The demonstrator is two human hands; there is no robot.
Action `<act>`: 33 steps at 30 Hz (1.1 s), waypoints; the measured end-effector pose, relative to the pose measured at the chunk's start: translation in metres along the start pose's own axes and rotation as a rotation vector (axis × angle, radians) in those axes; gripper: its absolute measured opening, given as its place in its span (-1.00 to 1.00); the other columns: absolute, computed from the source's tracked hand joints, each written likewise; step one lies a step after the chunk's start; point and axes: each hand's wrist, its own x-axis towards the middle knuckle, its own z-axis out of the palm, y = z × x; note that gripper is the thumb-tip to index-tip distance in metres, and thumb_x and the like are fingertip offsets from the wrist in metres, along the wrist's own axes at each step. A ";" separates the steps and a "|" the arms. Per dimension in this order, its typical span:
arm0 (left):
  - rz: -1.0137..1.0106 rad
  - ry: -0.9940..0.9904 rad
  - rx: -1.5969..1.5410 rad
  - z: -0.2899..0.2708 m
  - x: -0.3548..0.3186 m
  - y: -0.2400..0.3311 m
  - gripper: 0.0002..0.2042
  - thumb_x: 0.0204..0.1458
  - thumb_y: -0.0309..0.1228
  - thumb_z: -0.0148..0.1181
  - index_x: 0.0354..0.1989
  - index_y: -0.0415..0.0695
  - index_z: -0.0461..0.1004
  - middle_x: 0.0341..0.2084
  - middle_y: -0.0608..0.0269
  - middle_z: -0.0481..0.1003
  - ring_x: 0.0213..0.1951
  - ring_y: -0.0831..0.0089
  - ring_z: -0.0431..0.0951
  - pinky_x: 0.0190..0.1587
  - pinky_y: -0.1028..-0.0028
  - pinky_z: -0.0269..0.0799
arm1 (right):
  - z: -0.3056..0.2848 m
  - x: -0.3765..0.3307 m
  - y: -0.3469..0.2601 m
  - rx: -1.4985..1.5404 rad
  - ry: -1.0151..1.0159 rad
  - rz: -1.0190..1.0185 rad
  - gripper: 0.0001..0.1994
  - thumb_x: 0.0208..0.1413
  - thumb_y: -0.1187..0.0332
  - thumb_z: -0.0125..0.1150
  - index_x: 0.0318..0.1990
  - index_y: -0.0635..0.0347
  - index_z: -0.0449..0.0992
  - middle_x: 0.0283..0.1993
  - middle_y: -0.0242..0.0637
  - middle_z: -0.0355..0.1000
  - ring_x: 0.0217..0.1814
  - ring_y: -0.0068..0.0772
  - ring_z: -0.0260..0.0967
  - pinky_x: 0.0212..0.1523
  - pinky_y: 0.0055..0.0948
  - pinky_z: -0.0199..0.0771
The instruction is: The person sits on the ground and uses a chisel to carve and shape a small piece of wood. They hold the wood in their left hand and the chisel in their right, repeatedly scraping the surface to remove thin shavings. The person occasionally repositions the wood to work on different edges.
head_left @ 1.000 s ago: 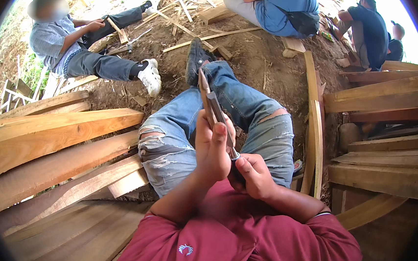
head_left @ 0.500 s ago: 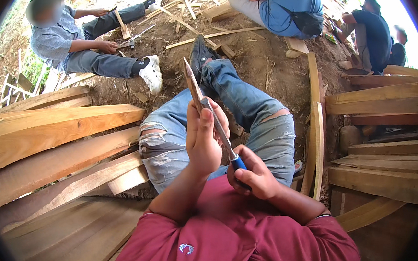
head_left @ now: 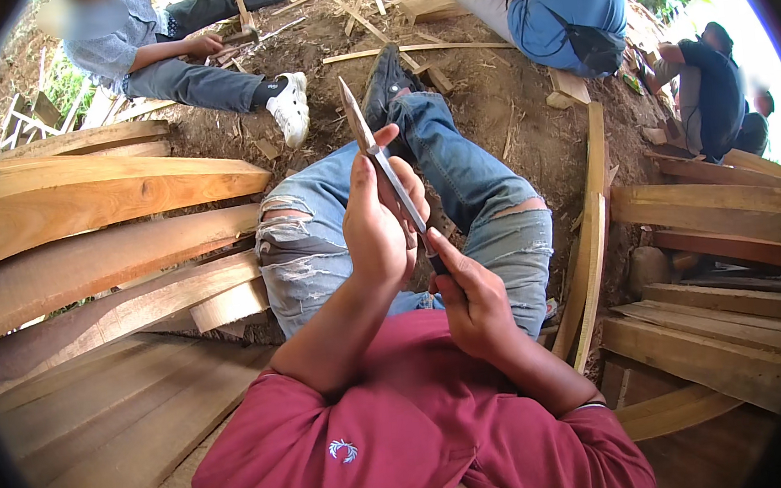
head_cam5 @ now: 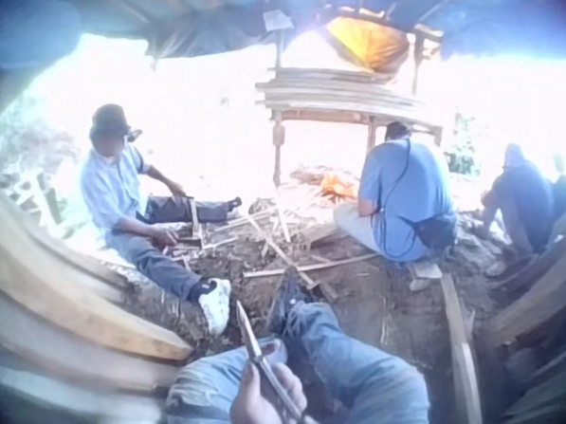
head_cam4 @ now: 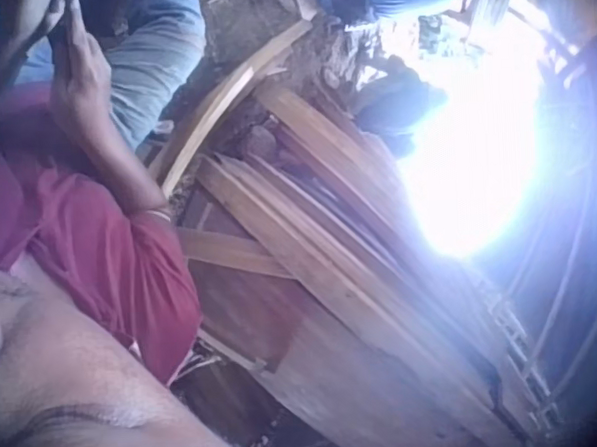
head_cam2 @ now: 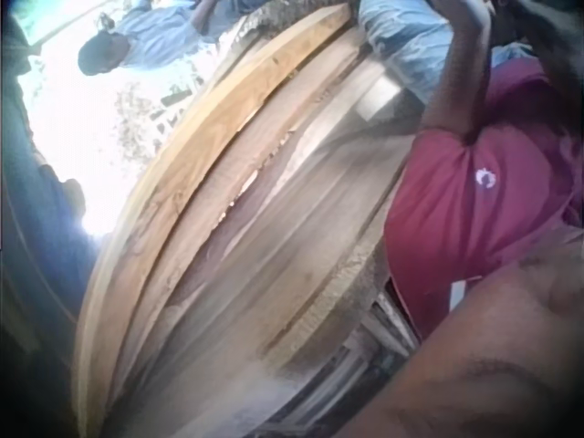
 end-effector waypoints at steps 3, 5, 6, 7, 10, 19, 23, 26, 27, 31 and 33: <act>-0.041 -0.019 0.007 -0.004 -0.004 -0.004 -0.55 0.42 -0.06 -0.34 0.28 -0.10 0.19 -0.54 0.38 0.26 -0.60 0.61 0.21 -0.61 0.58 0.13 | 0.003 0.000 0.004 -0.059 0.051 -0.072 -0.41 0.15 0.63 0.09 0.38 0.16 0.27 -0.09 0.08 0.50 -0.18 0.00 0.52 -0.13 -0.23 0.51; -0.059 -0.024 0.078 -0.009 -0.009 -0.015 -0.56 0.41 -0.08 -0.32 0.27 -0.11 0.20 -0.54 0.36 0.30 -0.58 0.59 0.29 -0.61 0.59 0.18 | 0.000 0.013 0.003 -0.082 0.111 -0.114 -0.41 0.14 0.64 0.09 0.37 0.16 0.29 -0.07 0.08 0.50 -0.15 0.03 0.52 -0.11 -0.23 0.51; -0.057 -0.002 0.095 -0.007 -0.008 -0.018 -0.56 0.41 -0.08 -0.31 0.27 -0.12 0.20 -0.53 0.35 0.30 -0.58 0.59 0.30 -0.60 0.59 0.19 | 0.001 0.011 0.003 -0.060 0.093 -0.088 -0.42 0.14 0.64 0.08 0.37 0.17 0.29 -0.06 0.09 0.50 -0.13 0.04 0.52 -0.09 -0.23 0.51; -0.069 -0.024 0.051 -0.009 -0.002 -0.014 -0.56 0.41 -0.09 -0.29 0.27 -0.13 0.20 -0.53 0.36 0.30 -0.58 0.60 0.30 -0.60 0.59 0.20 | 0.004 0.009 0.004 -0.037 0.075 -0.061 -0.42 0.14 0.64 0.08 0.36 0.18 0.30 -0.05 0.10 0.50 -0.11 0.05 0.52 -0.08 -0.23 0.50; -0.020 0.024 0.057 -0.013 -0.001 -0.014 -0.56 0.40 -0.09 -0.26 0.26 -0.14 0.21 -0.53 0.34 0.31 -0.58 0.61 0.28 -0.60 0.58 0.21 | 0.006 0.001 0.006 -0.007 0.046 -0.010 -0.46 0.17 0.64 0.05 0.35 0.24 0.30 -0.01 0.13 0.49 -0.03 0.08 0.52 -0.02 -0.24 0.49; 0.038 0.028 0.248 -0.011 -0.002 -0.012 -0.54 0.39 -0.04 -0.27 0.22 -0.16 0.22 -0.57 0.42 0.19 -0.60 0.61 0.19 -0.59 0.56 0.11 | 0.007 0.003 0.005 0.015 0.043 -0.043 -0.45 0.17 0.65 0.06 0.36 0.23 0.28 0.02 0.13 0.50 0.00 0.04 0.53 -0.01 -0.29 0.49; 0.029 0.024 0.203 -0.007 0.002 -0.008 -0.54 0.39 -0.05 -0.28 0.21 -0.17 0.21 -0.59 0.40 0.23 -0.61 0.61 0.21 -0.58 0.56 0.14 | 0.011 0.001 0.001 0.013 0.062 -0.017 -0.44 0.17 0.66 0.05 0.36 0.22 0.28 0.02 0.13 0.50 0.01 0.04 0.53 -0.01 -0.28 0.49; -0.016 -0.005 0.211 -0.012 -0.005 -0.017 -0.54 0.41 -0.06 -0.32 0.21 -0.18 0.21 -0.58 0.38 0.25 -0.60 0.60 0.24 -0.57 0.57 0.18 | 0.008 0.004 0.007 -0.004 0.087 -0.049 -0.44 0.18 0.65 0.05 0.37 0.22 0.27 0.02 0.14 0.49 0.02 0.05 0.53 0.01 -0.26 0.48; -0.012 0.002 0.240 -0.011 -0.007 -0.021 -0.55 0.41 -0.06 -0.33 0.21 -0.17 0.21 -0.58 0.38 0.25 -0.60 0.60 0.25 -0.56 0.57 0.19 | 0.009 0.012 0.006 -0.004 0.121 -0.069 -0.46 0.20 0.63 0.05 0.37 0.22 0.27 0.02 0.14 0.49 0.04 0.08 0.52 0.03 -0.25 0.48; -0.039 0.064 0.130 -0.008 0.000 -0.012 -0.56 0.41 -0.08 -0.32 0.23 -0.13 0.21 -0.57 0.42 0.18 -0.60 0.61 0.15 -0.57 0.56 0.10 | 0.012 0.002 0.008 0.022 0.068 -0.045 -0.47 0.21 0.61 0.08 0.36 0.22 0.28 -0.04 0.14 0.51 -0.05 0.11 0.53 -0.03 -0.23 0.49; -0.015 0.074 0.156 -0.008 0.001 -0.010 -0.56 0.41 -0.07 -0.30 0.23 -0.14 0.21 -0.58 0.43 0.17 -0.60 0.62 0.13 -0.57 0.57 0.07 | 0.011 0.005 0.004 0.022 0.056 -0.036 -0.47 0.21 0.61 0.09 0.36 0.22 0.28 -0.05 0.15 0.51 -0.08 0.11 0.53 -0.05 -0.23 0.50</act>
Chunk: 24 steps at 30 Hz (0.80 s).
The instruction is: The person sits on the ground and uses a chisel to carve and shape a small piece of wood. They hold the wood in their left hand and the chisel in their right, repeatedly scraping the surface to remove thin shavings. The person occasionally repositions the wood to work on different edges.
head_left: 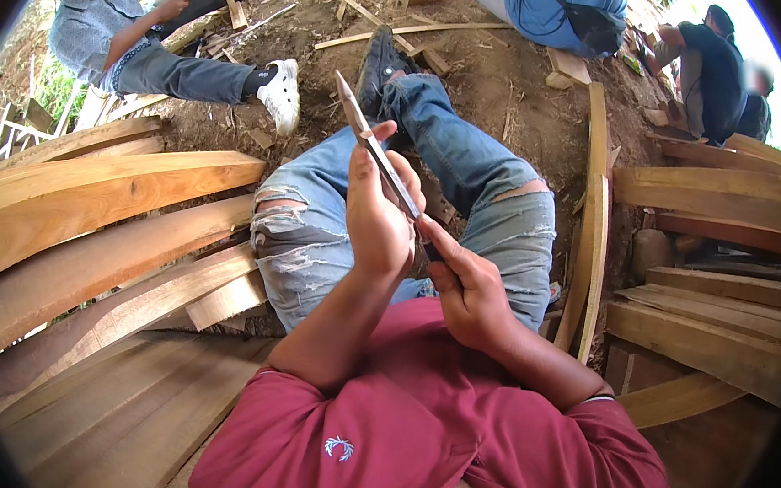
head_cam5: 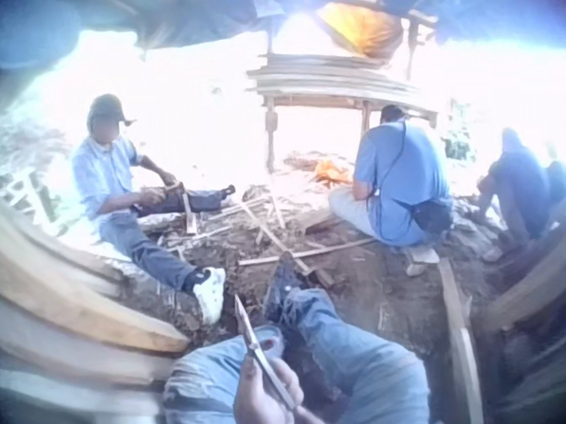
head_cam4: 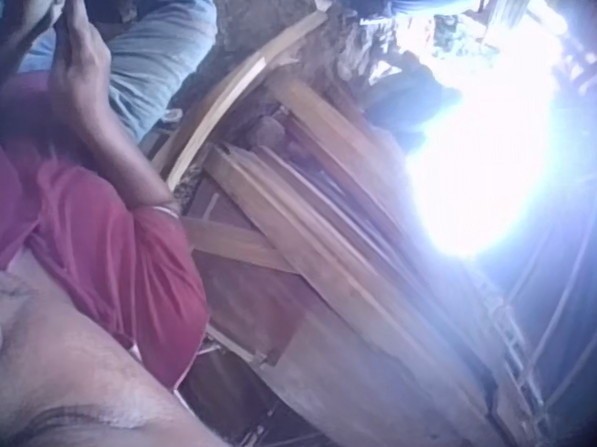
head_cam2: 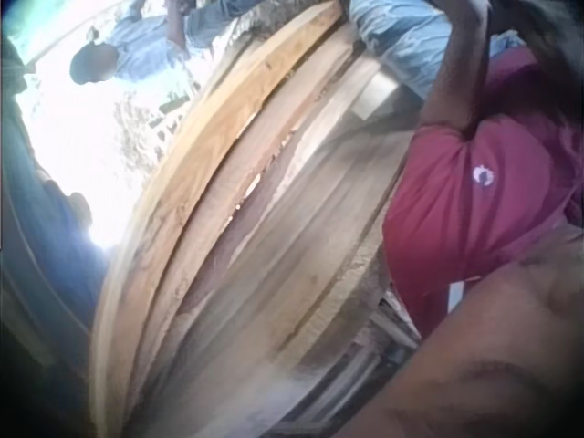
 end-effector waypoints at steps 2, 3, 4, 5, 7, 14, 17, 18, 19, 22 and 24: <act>0.043 -0.004 -0.017 -0.002 0.003 0.003 -0.55 0.40 -0.06 -0.29 0.23 -0.15 0.21 -0.57 0.44 0.17 -0.60 0.62 0.14 -0.58 0.57 0.07 | 0.002 -0.001 0.000 -0.014 0.002 0.001 -0.47 0.21 0.61 0.09 0.36 0.22 0.28 -0.06 0.15 0.51 -0.08 0.10 0.53 -0.06 -0.23 0.50; 0.039 -0.006 -0.012 -0.002 0.004 0.004 -0.54 0.40 -0.05 -0.28 0.24 -0.15 0.20 -0.57 0.44 0.17 -0.60 0.62 0.15 -0.58 0.57 0.07 | 0.003 0.000 0.001 -0.028 0.005 -0.014 -0.47 0.21 0.60 0.09 0.36 0.22 0.28 -0.06 0.15 0.51 -0.08 0.10 0.53 -0.07 -0.23 0.50; 0.034 -0.008 -0.007 -0.001 0.004 0.005 -0.53 0.40 -0.05 -0.28 0.24 -0.16 0.20 -0.58 0.44 0.18 -0.60 0.62 0.15 -0.58 0.57 0.07 | 0.003 0.001 0.002 -0.043 0.009 -0.028 -0.47 0.21 0.60 0.09 0.36 0.22 0.29 -0.06 0.15 0.50 -0.08 0.10 0.53 -0.07 -0.23 0.50; 0.030 -0.010 -0.002 -0.001 0.004 0.005 -0.53 0.39 -0.04 -0.28 0.24 -0.16 0.20 -0.58 0.44 0.18 -0.60 0.62 0.15 -0.58 0.57 0.07 | 0.003 0.000 0.003 -0.040 0.019 -0.028 -0.47 0.21 0.60 0.09 0.36 0.22 0.29 -0.06 0.15 0.50 -0.08 0.10 0.53 -0.07 -0.23 0.50; 0.037 -0.054 0.028 -0.007 0.002 0.001 -0.52 0.39 -0.03 -0.27 0.24 -0.16 0.19 -0.58 0.43 0.20 -0.61 0.63 0.16 -0.58 0.57 0.08 | 0.002 -0.003 0.004 -0.033 0.035 -0.025 -0.48 0.21 0.61 0.09 0.35 0.22 0.29 -0.06 0.16 0.50 -0.08 0.09 0.53 -0.07 -0.23 0.50; 0.024 -0.067 0.034 -0.004 0.007 0.007 -0.55 0.41 -0.07 -0.32 0.22 -0.18 0.21 -0.59 0.41 0.22 -0.62 0.61 0.17 -0.58 0.56 0.11 | -0.001 0.005 0.003 -0.018 0.006 -0.033 -0.49 0.21 0.62 0.08 0.34 0.23 0.31 -0.02 0.15 0.50 -0.07 0.08 0.53 -0.04 -0.23 0.49; 0.065 -0.017 -0.035 -0.003 0.010 0.008 -0.53 0.41 -0.05 -0.31 0.22 -0.18 0.21 -0.59 0.41 0.22 -0.61 0.61 0.18 -0.57 0.54 0.13 | 0.001 0.009 0.000 0.005 -0.001 0.001 -0.49 0.21 0.62 0.07 0.34 0.23 0.31 0.00 0.14 0.50 -0.06 0.09 0.53 -0.03 -0.24 0.49; 0.057 -0.026 -0.049 -0.004 0.014 0.011 -0.53 0.41 -0.05 -0.30 0.22 -0.18 0.21 -0.59 0.41 0.20 -0.60 0.60 0.16 -0.57 0.53 0.12 | 0.001 0.010 -0.001 0.007 -0.001 -0.002 -0.49 0.21 0.62 0.07 0.34 0.23 0.30 0.00 0.14 0.50 -0.06 0.09 0.52 -0.03 -0.24 0.49; 0.059 -0.041 -0.017 -0.005 0.015 0.011 -0.53 0.41 -0.05 -0.31 0.22 -0.18 0.21 -0.60 0.42 0.19 -0.60 0.61 0.15 -0.57 0.53 0.11 | 0.002 0.011 -0.001 0.010 -0.001 -0.006 -0.48 0.21 0.62 0.07 0.35 0.23 0.30 0.01 0.14 0.50 -0.06 0.09 0.52 -0.02 -0.25 0.49; 0.028 0.014 -0.041 0.004 0.009 0.011 -0.54 0.41 -0.06 -0.29 0.21 -0.19 0.21 -0.61 0.44 0.16 -0.60 0.62 0.11 -0.57 0.54 0.06 | -0.004 0.007 0.002 -0.025 -0.030 0.031 -0.47 0.20 0.62 0.07 0.35 0.22 0.29 0.02 0.14 0.49 -0.05 0.09 0.52 -0.01 -0.25 0.49; 0.059 0.011 -0.053 0.005 0.014 0.014 -0.54 0.40 -0.04 -0.27 0.21 -0.18 0.22 -0.60 0.43 0.17 -0.60 0.63 0.13 -0.58 0.54 0.07 | 0.001 0.013 0.004 0.006 -0.006 -0.017 -0.47 0.20 0.62 0.07 0.35 0.21 0.29 0.02 0.13 0.49 -0.04 0.09 0.52 -0.02 -0.26 0.49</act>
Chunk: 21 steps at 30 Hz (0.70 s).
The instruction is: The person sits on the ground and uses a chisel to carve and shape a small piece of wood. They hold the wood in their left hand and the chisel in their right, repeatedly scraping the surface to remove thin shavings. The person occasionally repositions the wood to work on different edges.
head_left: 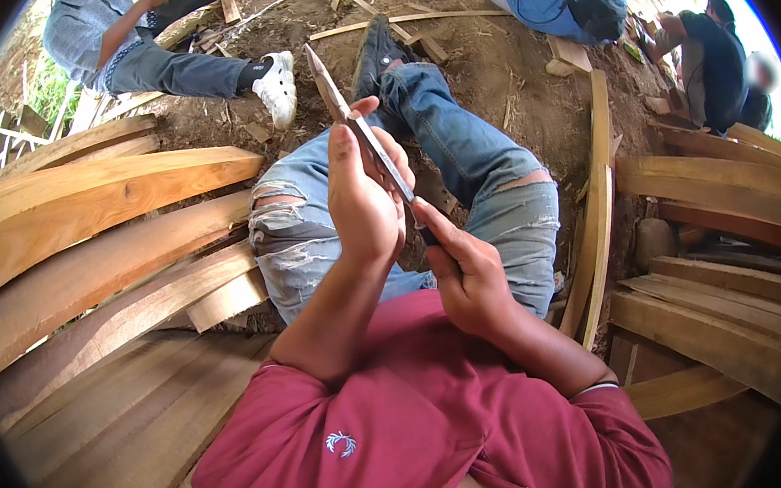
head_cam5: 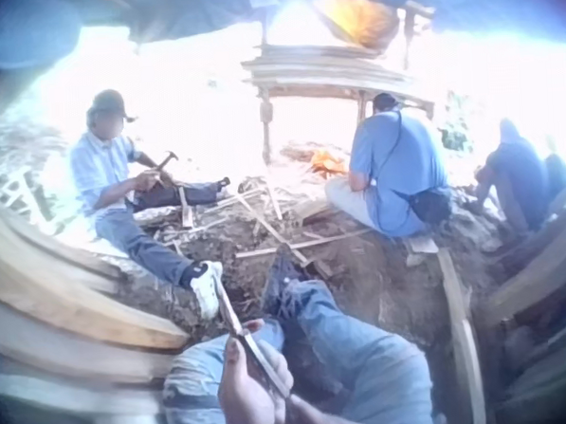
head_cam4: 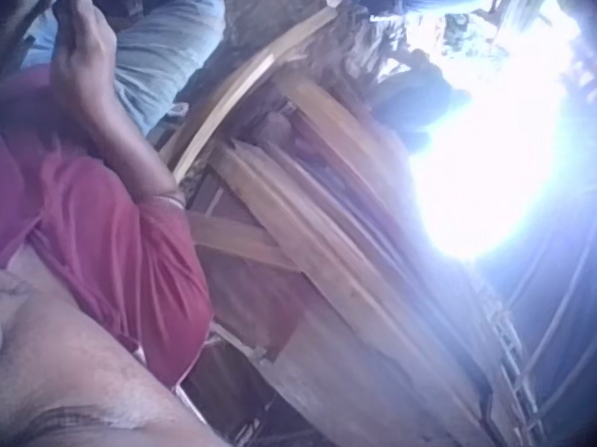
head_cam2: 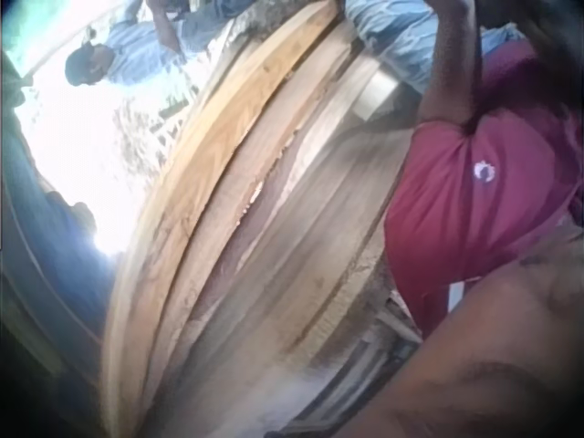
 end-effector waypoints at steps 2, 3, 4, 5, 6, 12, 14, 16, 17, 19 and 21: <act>-0.017 -0.054 0.013 -0.006 0.001 0.000 -0.54 0.40 -0.03 -0.26 0.19 -0.16 0.23 -0.60 0.43 0.18 -0.61 0.62 0.15 -0.60 0.55 0.07 | 0.002 -0.002 0.002 0.002 0.021 0.000 -0.46 0.19 0.62 0.07 0.36 0.21 0.29 0.01 0.13 0.50 -0.04 0.09 0.53 -0.02 -0.26 0.49; -0.024 -0.062 0.036 -0.007 0.001 -0.003 -0.55 0.41 -0.05 -0.29 0.20 -0.16 0.23 -0.60 0.43 0.17 -0.60 0.63 0.15 -0.60 0.56 0.07 | 0.000 -0.006 0.002 -0.005 0.023 0.020 -0.46 0.19 0.63 0.08 0.36 0.21 0.29 0.00 0.13 0.50 -0.05 0.08 0.53 -0.03 -0.26 0.49; -0.033 -0.072 0.021 -0.007 0.001 -0.004 -0.56 0.41 -0.06 -0.30 0.20 -0.16 0.23 -0.60 0.42 0.17 -0.60 0.63 0.16 -0.59 0.56 0.09 | -0.001 -0.008 0.002 -0.013 0.025 0.041 -0.46 0.18 0.63 0.08 0.36 0.20 0.29 0.00 0.13 0.50 -0.05 0.08 0.53 -0.03 -0.26 0.49; -0.043 -0.082 0.007 -0.007 0.001 -0.004 -0.56 0.41 -0.07 -0.31 0.20 -0.15 0.23 -0.60 0.42 0.17 -0.60 0.62 0.16 -0.59 0.56 0.10 | -0.002 -0.007 0.003 -0.013 0.014 0.036 -0.46 0.18 0.63 0.08 0.35 0.21 0.30 -0.01 0.13 0.51 -0.06 0.08 0.53 -0.04 -0.26 0.49; -0.048 -0.082 -0.014 -0.007 -0.001 -0.004 -0.56 0.41 -0.07 -0.31 0.20 -0.15 0.23 -0.60 0.42 0.17 -0.60 0.62 0.17 -0.59 0.57 0.11 | -0.003 -0.007 0.003 -0.016 0.010 0.036 -0.45 0.18 0.63 0.08 0.35 0.21 0.30 -0.02 0.13 0.51 -0.07 0.08 0.54 -0.04 -0.26 0.50; -0.123 -0.067 0.003 0.001 -0.015 -0.012 -0.57 0.41 -0.08 -0.32 0.21 -0.13 0.21 -0.58 0.43 0.12 -0.60 0.62 0.12 -0.58 0.58 0.09 | -0.003 -0.001 0.002 -0.026 0.015 -0.005 -0.47 0.17 0.62 0.10 0.34 0.22 0.32 -0.05 0.13 0.52 -0.09 0.09 0.54 -0.07 -0.25 0.51; -0.088 -0.062 -0.023 -0.005 -0.005 -0.003 -0.55 0.41 -0.05 -0.31 0.23 -0.13 0.19 -0.58 0.43 0.12 -0.60 0.62 0.11 -0.58 0.57 0.10 | -0.003 -0.005 0.000 -0.037 0.012 0.008 -0.47 0.17 0.62 0.11 0.33 0.23 0.33 -0.05 0.13 0.52 -0.09 0.08 0.54 -0.07 -0.25 0.51; -0.060 -0.091 -0.050 -0.007 -0.007 -0.003 -0.54 0.41 -0.03 -0.31 0.23 -0.15 0.19 -0.60 0.43 0.13 -0.60 0.62 0.11 -0.59 0.56 0.08 | -0.003 -0.011 -0.002 -0.044 0.016 0.017 -0.48 0.17 0.62 0.11 0.32 0.23 0.33 -0.04 0.13 0.52 -0.08 0.07 0.54 -0.07 -0.25 0.51; -0.059 -0.085 0.033 -0.005 -0.011 -0.003 -0.54 0.41 -0.05 -0.32 0.22 -0.15 0.19 -0.61 0.43 0.14 -0.61 0.62 0.11 -0.60 0.55 0.08 | -0.003 -0.008 -0.001 -0.033 0.020 -0.007 -0.47 0.17 0.63 0.11 0.33 0.23 0.33 -0.03 0.13 0.51 -0.08 0.07 0.54 -0.07 -0.25 0.51; -0.020 -0.091 -0.002 -0.007 -0.007 -0.004 -0.55 0.41 -0.06 -0.33 0.22 -0.16 0.20 -0.61 0.40 0.15 -0.62 0.61 0.13 -0.59 0.54 0.10 | -0.002 0.001 0.000 -0.017 0.036 -0.053 -0.46 0.16 0.64 0.10 0.33 0.23 0.33 -0.02 0.13 0.51 -0.07 0.06 0.54 -0.07 -0.24 0.51; -0.029 -0.093 0.000 -0.007 -0.007 -0.003 -0.55 0.42 -0.07 -0.34 0.22 -0.17 0.20 -0.60 0.38 0.17 -0.61 0.60 0.15 -0.58 0.55 0.13 | -0.002 -0.002 0.001 -0.010 0.026 -0.036 -0.45 0.15 0.65 0.09 0.33 0.23 0.32 0.00 0.12 0.51 -0.06 0.06 0.54 -0.05 -0.24 0.50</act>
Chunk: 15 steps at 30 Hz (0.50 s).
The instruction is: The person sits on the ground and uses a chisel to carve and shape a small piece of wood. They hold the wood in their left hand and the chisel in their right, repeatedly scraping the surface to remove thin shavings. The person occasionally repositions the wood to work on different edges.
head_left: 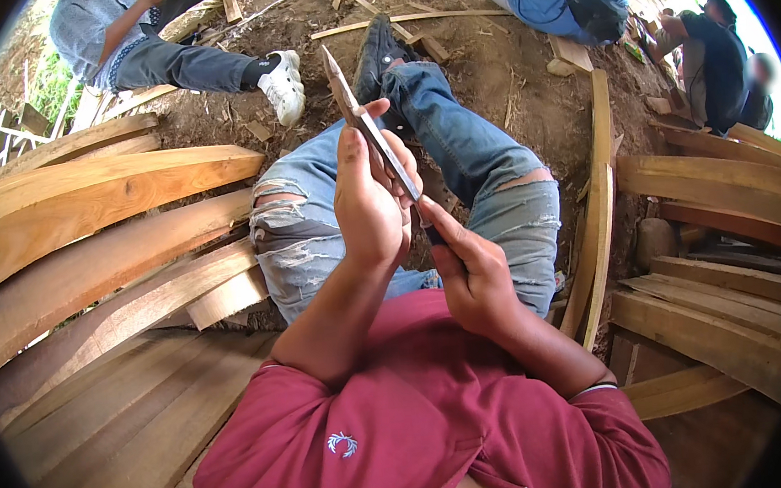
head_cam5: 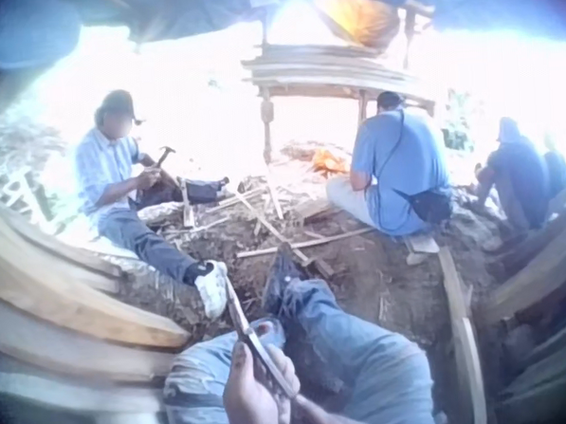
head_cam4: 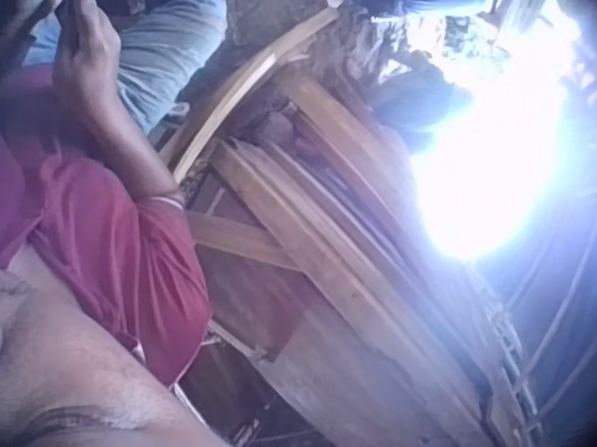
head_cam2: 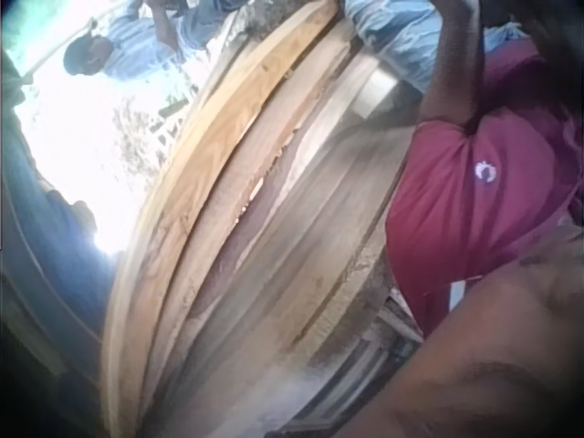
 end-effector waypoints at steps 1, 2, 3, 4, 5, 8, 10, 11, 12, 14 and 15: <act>0.000 0.000 0.002 0.000 0.001 0.001 -0.55 0.42 -0.08 -0.34 0.22 -0.17 0.20 -0.60 0.37 0.19 -0.61 0.60 0.16 -0.58 0.55 0.15 | 0.000 -0.003 0.001 -0.013 0.005 -0.006 -0.45 0.15 0.66 0.09 0.33 0.23 0.32 0.00 0.12 0.51 -0.06 0.05 0.54 -0.05 -0.24 0.50; -0.017 -0.021 0.026 0.000 -0.002 -0.001 -0.55 0.42 -0.08 -0.34 0.22 -0.18 0.20 -0.60 0.37 0.20 -0.61 0.60 0.16 -0.58 0.55 0.14 | -0.001 -0.004 0.001 -0.025 0.009 -0.011 -0.45 0.15 0.66 0.09 0.33 0.23 0.32 0.00 0.11 0.51 -0.06 0.05 0.54 -0.05 -0.24 0.50; -0.042 -0.040 0.047 0.000 -0.010 -0.005 -0.55 0.42 -0.09 -0.35 0.22 -0.18 0.20 -0.59 0.37 0.21 -0.61 0.61 0.16 -0.59 0.56 0.14 | -0.002 -0.001 -0.001 -0.008 0.018 0.001 -0.45 0.15 0.66 0.09 0.33 0.23 0.32 0.00 0.11 0.51 -0.04 0.06 0.54 -0.04 -0.24 0.50; -0.066 -0.060 0.068 0.002 -0.015 -0.009 -0.56 0.42 -0.09 -0.35 0.21 -0.18 0.21 -0.59 0.36 0.22 -0.61 0.61 0.16 -0.59 0.56 0.13 | -0.003 0.005 -0.004 0.009 0.027 0.013 -0.45 0.15 0.66 0.09 0.33 0.23 0.32 0.00 0.12 0.51 -0.02 0.06 0.54 -0.04 -0.25 0.50; -0.034 0.012 0.073 0.005 -0.016 -0.012 -0.57 0.42 -0.10 -0.34 0.19 -0.19 0.22 -0.59 0.36 0.23 -0.61 0.62 0.15 -0.60 0.55 0.09 | -0.004 0.008 -0.007 0.026 0.036 0.025 -0.45 0.15 0.66 0.10 0.33 0.23 0.32 0.00 0.12 0.51 0.00 0.06 0.54 -0.03 -0.25 0.50; 0.010 0.015 0.032 0.007 0.001 0.002 -0.57 0.41 -0.09 -0.32 0.19 -0.18 0.22 -0.60 0.40 0.20 -0.61 0.61 0.16 -0.60 0.55 0.07 | 0.000 -0.002 -0.005 0.000 -0.003 0.041 -0.45 0.14 0.66 0.09 0.33 0.25 0.32 0.01 0.12 0.51 0.02 0.07 0.54 -0.01 -0.26 0.50; -0.005 -0.019 0.047 0.003 -0.007 -0.006 -0.57 0.41 -0.09 -0.31 0.19 -0.18 0.23 -0.60 0.40 0.20 -0.59 0.62 0.19 -0.61 0.57 0.08 | -0.001 -0.002 -0.005 -0.012 0.041 -0.011 -0.47 0.15 0.65 0.09 0.32 0.26 0.32 0.01 0.13 0.50 0.02 0.08 0.54 0.00 -0.28 0.49; -0.014 -0.030 0.057 0.002 -0.011 -0.008 -0.56 0.41 -0.08 -0.31 0.19 -0.18 0.23 -0.60 0.39 0.21 -0.59 0.62 0.20 -0.60 0.58 0.10 | -0.004 0.005 -0.005 -0.011 0.048 -0.008 -0.47 0.16 0.65 0.09 0.32 0.26 0.32 0.02 0.13 0.50 0.02 0.08 0.54 0.00 -0.28 0.50; -0.036 -0.047 0.066 0.002 -0.014 -0.008 -0.56 0.41 -0.08 -0.31 0.20 -0.18 0.23 -0.60 0.38 0.22 -0.59 0.61 0.22 -0.60 0.58 0.12 | -0.005 0.008 -0.007 -0.014 0.064 0.004 -0.47 0.16 0.65 0.10 0.32 0.27 0.32 0.02 0.13 0.50 0.02 0.07 0.54 -0.01 -0.28 0.50; 0.025 -0.026 0.049 -0.002 -0.005 -0.010 -0.56 0.41 -0.08 -0.31 0.20 -0.17 0.23 -0.60 0.38 0.21 -0.60 0.61 0.19 -0.60 0.58 0.11 | -0.004 0.002 -0.008 -0.008 0.036 0.025 -0.47 0.16 0.65 0.10 0.32 0.26 0.33 0.03 0.14 0.50 0.03 0.07 0.54 -0.01 -0.28 0.50; 0.015 -0.015 0.047 0.002 -0.004 -0.005 -0.56 0.41 -0.08 -0.32 0.20 -0.17 0.23 -0.60 0.39 0.19 -0.60 0.61 0.18 -0.59 0.57 0.11 | -0.003 -0.004 -0.007 -0.009 0.026 0.011 -0.47 0.16 0.65 0.10 0.32 0.26 0.33 0.03 0.14 0.50 0.02 0.07 0.54 -0.01 -0.28 0.50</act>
